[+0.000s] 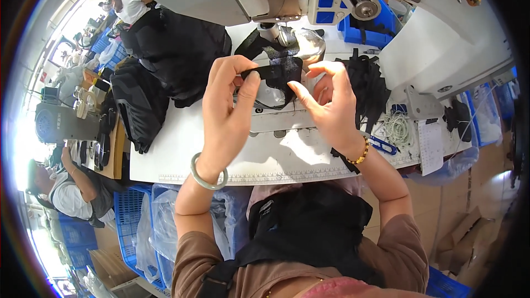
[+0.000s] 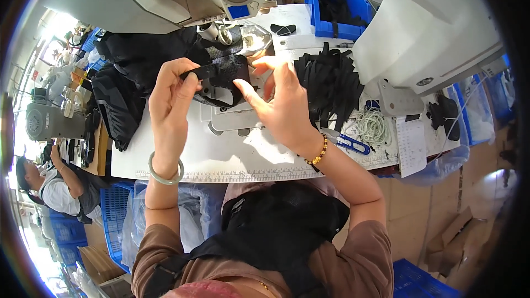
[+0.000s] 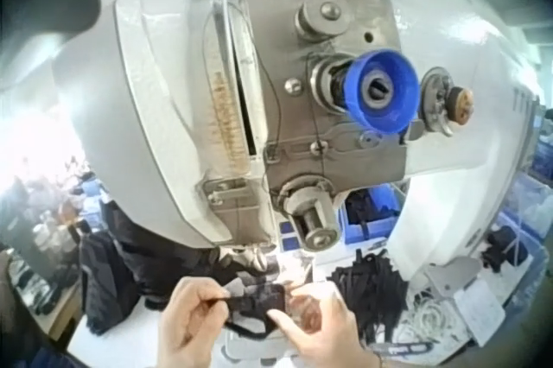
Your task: Stitch various components of a shoe upper using a sewing machine.
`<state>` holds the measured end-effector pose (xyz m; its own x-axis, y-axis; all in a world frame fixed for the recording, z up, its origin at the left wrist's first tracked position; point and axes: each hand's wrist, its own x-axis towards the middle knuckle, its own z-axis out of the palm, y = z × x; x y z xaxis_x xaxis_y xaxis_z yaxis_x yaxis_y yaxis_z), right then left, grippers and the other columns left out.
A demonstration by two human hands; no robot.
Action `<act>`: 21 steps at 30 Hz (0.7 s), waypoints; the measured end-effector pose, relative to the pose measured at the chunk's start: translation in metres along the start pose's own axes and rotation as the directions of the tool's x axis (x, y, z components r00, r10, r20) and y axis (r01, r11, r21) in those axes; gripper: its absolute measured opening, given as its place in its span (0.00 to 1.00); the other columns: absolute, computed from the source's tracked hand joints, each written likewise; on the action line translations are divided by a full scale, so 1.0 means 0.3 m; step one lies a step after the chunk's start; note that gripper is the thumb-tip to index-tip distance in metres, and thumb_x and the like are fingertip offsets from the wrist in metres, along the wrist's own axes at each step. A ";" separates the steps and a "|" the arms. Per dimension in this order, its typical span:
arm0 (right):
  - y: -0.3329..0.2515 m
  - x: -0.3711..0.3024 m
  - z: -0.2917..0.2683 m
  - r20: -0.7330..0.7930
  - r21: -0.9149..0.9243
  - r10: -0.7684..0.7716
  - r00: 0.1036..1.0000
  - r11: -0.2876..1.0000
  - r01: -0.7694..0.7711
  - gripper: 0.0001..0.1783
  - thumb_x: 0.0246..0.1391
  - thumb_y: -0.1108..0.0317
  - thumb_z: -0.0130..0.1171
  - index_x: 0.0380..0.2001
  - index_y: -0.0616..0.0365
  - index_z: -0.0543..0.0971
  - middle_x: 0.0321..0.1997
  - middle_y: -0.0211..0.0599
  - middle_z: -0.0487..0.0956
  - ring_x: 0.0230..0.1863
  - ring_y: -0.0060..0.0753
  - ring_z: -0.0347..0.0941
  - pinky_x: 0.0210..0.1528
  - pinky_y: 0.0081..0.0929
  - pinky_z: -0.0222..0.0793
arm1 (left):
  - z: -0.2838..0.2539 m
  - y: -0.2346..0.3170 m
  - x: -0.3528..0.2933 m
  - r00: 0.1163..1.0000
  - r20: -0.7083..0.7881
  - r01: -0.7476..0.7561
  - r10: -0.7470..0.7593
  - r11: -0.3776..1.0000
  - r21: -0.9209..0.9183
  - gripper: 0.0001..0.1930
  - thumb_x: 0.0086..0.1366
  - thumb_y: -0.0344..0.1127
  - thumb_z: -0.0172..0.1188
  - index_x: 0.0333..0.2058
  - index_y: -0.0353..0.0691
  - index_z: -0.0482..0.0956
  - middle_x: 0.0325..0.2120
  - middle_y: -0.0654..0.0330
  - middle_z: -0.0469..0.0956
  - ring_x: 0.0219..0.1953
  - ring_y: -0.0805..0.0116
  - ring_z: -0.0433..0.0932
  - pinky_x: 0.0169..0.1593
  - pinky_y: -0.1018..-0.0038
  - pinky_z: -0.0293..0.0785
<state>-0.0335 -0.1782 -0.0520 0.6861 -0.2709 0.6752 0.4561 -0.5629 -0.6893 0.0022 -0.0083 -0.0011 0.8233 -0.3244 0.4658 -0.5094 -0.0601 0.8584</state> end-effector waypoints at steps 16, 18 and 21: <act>0.017 0.125 0.009 0.039 -0.396 -0.552 0.833 0.757 0.520 0.12 0.42 0.73 0.67 0.33 0.52 0.77 0.30 0.28 0.75 0.19 0.23 0.69 0.20 0.19 0.64 | 0.059 -0.132 -0.031 0.988 0.026 -0.153 0.154 0.987 -0.052 0.05 0.64 0.24 0.51 0.38 0.29 0.69 0.36 0.57 0.71 0.32 0.75 0.71 0.35 0.81 0.68; 0.017 0.141 -0.006 0.122 -0.382 -0.573 0.810 0.726 0.571 0.11 0.40 0.74 0.66 0.29 0.53 0.76 0.28 0.27 0.76 0.18 0.23 0.68 0.21 0.18 0.64 | 0.063 -0.137 -0.023 0.986 0.026 -0.164 0.166 0.984 -0.071 0.05 0.65 0.24 0.51 0.38 0.29 0.69 0.36 0.57 0.70 0.32 0.75 0.72 0.35 0.82 0.68; 0.026 0.147 -0.047 0.247 -0.143 -0.502 0.829 0.827 0.544 0.10 0.40 0.75 0.65 0.27 0.54 0.75 0.24 0.27 0.74 0.17 0.22 0.67 0.20 0.18 0.63 | 0.055 -0.153 -0.018 0.985 0.039 -0.163 0.166 0.983 -0.087 0.05 0.65 0.23 0.50 0.38 0.28 0.69 0.36 0.58 0.70 0.33 0.76 0.73 0.36 0.82 0.69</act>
<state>-0.0076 -0.2056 -0.0238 0.4795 0.2510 0.8409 0.6689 -0.7248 -0.1652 0.0171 -0.0193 -0.0466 0.7165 -0.3668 0.5934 -0.6128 0.0753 0.7866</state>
